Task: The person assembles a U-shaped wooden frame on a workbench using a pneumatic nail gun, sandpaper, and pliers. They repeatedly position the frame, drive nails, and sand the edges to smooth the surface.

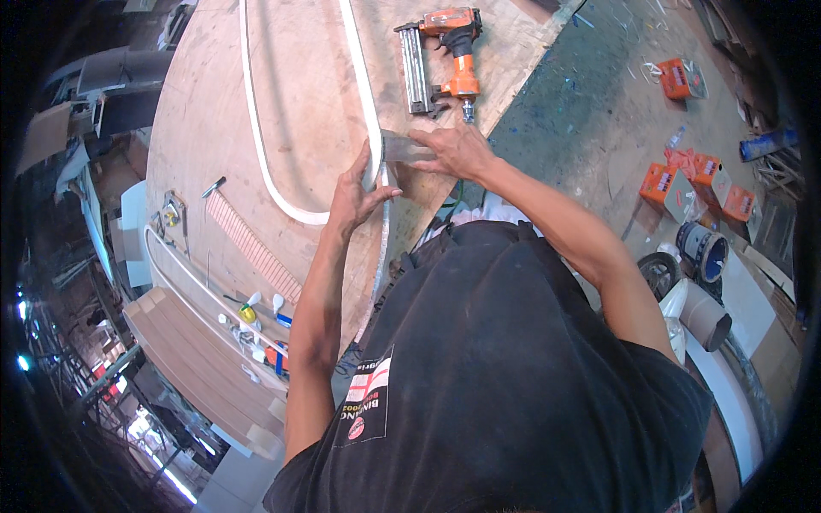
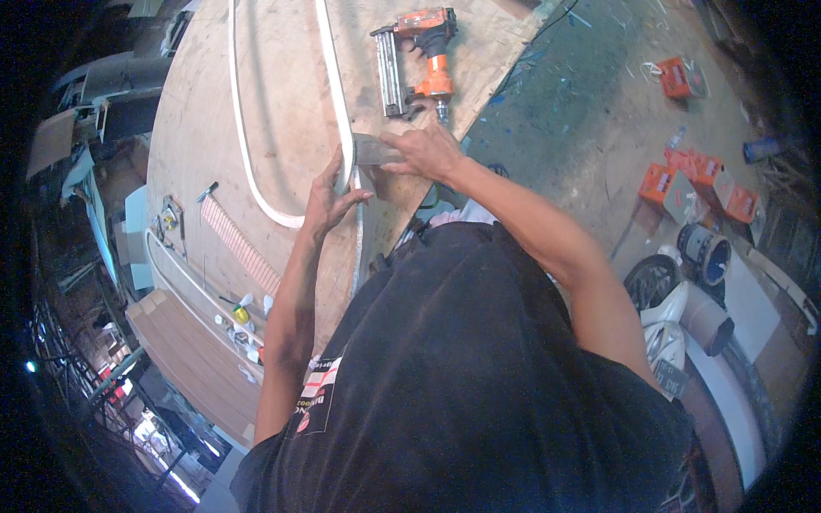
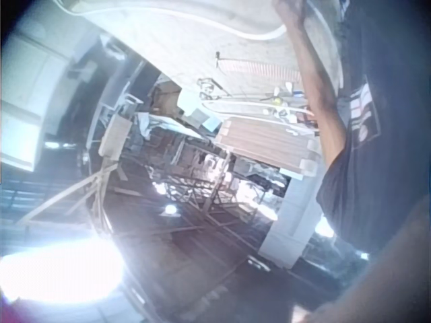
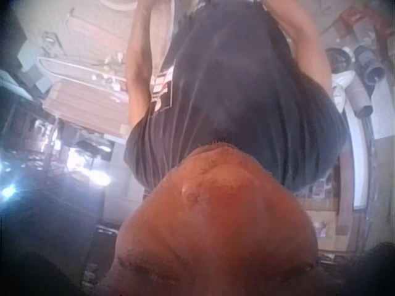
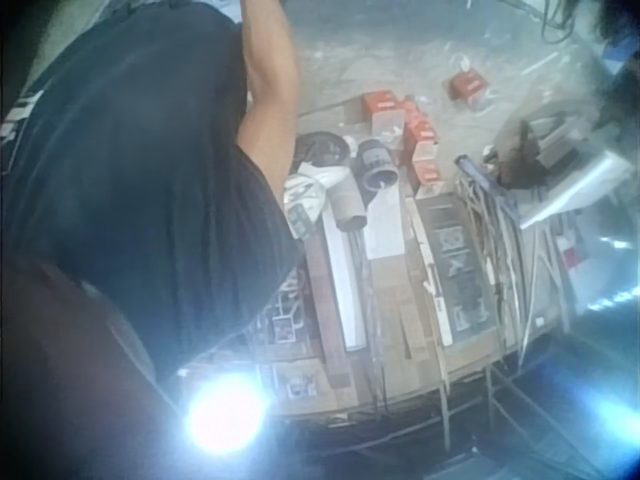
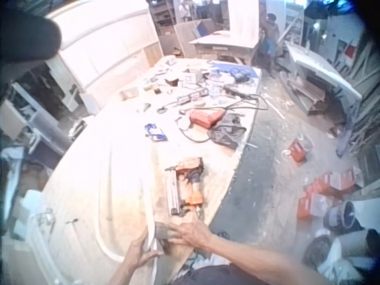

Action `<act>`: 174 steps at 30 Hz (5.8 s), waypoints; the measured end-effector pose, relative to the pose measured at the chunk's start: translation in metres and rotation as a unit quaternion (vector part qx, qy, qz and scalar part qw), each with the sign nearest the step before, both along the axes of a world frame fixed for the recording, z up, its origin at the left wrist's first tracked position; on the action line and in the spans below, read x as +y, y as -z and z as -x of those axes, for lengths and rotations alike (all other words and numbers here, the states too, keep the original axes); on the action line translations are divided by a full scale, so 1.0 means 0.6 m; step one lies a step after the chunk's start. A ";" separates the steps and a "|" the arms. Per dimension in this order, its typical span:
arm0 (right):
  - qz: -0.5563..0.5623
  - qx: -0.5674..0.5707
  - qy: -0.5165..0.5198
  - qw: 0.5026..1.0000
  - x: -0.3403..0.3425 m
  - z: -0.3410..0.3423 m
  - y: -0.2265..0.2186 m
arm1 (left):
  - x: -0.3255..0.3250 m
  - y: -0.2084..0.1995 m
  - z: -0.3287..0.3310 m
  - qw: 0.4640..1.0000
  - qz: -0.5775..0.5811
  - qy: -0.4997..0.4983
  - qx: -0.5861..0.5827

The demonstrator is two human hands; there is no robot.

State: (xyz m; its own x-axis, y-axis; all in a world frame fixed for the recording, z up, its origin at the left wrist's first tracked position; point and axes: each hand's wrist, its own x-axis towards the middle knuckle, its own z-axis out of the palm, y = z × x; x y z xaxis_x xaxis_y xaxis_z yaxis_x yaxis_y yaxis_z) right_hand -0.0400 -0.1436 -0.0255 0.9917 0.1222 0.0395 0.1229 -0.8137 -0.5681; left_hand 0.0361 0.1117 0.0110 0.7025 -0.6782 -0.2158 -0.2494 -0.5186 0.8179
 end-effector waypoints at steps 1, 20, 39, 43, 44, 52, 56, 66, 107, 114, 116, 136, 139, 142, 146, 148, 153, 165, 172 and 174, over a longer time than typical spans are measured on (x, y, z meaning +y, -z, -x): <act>0.020 0.047 -0.001 0.999 0.000 -0.001 -0.045 | 0.001 0.001 0.004 1.000 -0.002 -0.011 0.011; -0.025 -0.031 -0.003 0.999 0.001 -0.006 0.023 | -0.001 -0.007 -0.001 1.000 -0.013 -0.011 -0.007; -0.030 -0.108 0.013 0.994 0.007 -0.008 0.076 | -0.013 -0.026 0.001 0.998 -0.017 -0.031 0.045; 0.018 -0.043 -0.009 0.999 -0.001 -0.006 0.016 | -0.006 -0.016 0.002 0.999 -0.005 -0.031 0.027; 0.038 -0.004 -0.018 0.999 -0.006 -0.005 -0.017 | 0.000 -0.005 0.005 1.000 0.002 -0.030 0.005; 0.077 0.019 -0.001 0.997 -0.014 -0.024 -0.093 | -0.008 -0.016 0.004 0.999 0.009 -0.030 0.018; 0.087 0.026 -0.017 0.996 -0.020 -0.039 -0.092 | -0.010 -0.019 0.004 0.999 0.009 -0.034 0.022; 0.075 0.038 -0.066 0.994 -0.044 -0.066 -0.047 | -0.003 -0.011 0.001 0.999 0.000 -0.031 0.024; 0.085 0.046 -0.054 0.994 0.005 -0.038 -0.059 | 0.010 -0.002 -0.008 0.999 0.005 -0.026 -0.018; 0.080 0.044 -0.046 0.995 0.011 -0.033 -0.058 | 0.008 0.000 -0.006 1.000 0.002 -0.030 -0.002; 0.082 0.037 -0.047 0.995 0.008 -0.033 -0.064 | 0.006 -0.003 -0.005 0.999 0.019 -0.030 0.003; 0.102 0.022 -0.152 0.983 -0.083 -0.139 -0.080 | 0.008 -0.002 -0.008 0.999 0.012 -0.042 0.021; 0.099 0.034 -0.178 0.978 -0.089 -0.156 -0.088 | 0.008 -0.004 -0.007 0.999 0.008 -0.044 0.015; 0.101 0.035 -0.194 0.975 -0.094 -0.164 -0.091 | 0.011 0.007 -0.008 0.999 0.013 -0.037 -0.013; 0.109 0.052 -0.199 0.972 -0.089 -0.166 -0.108 | 0.018 0.012 -0.008 0.999 -0.008 -0.043 -0.006; 0.119 0.053 -0.201 0.971 -0.088 -0.164 -0.109 | 0.016 0.010 -0.010 0.999 -0.012 -0.039 -0.022; 0.133 0.056 -0.205 0.968 -0.086 -0.169 -0.113 | 0.016 0.002 -0.008 0.998 -0.050 -0.038 -0.026; 0.117 0.001 -0.227 0.967 -0.087 -0.181 -0.101 | 0.013 -0.004 -0.007 0.998 -0.033 -0.037 -0.040; 0.122 0.011 -0.214 0.969 -0.087 -0.172 -0.069 | 0.015 -0.004 -0.008 0.998 -0.036 -0.049 -0.010; 0.095 0.022 -0.201 0.975 -0.088 -0.170 -0.064 | 0.016 0.000 -0.006 0.998 -0.034 -0.049 -0.017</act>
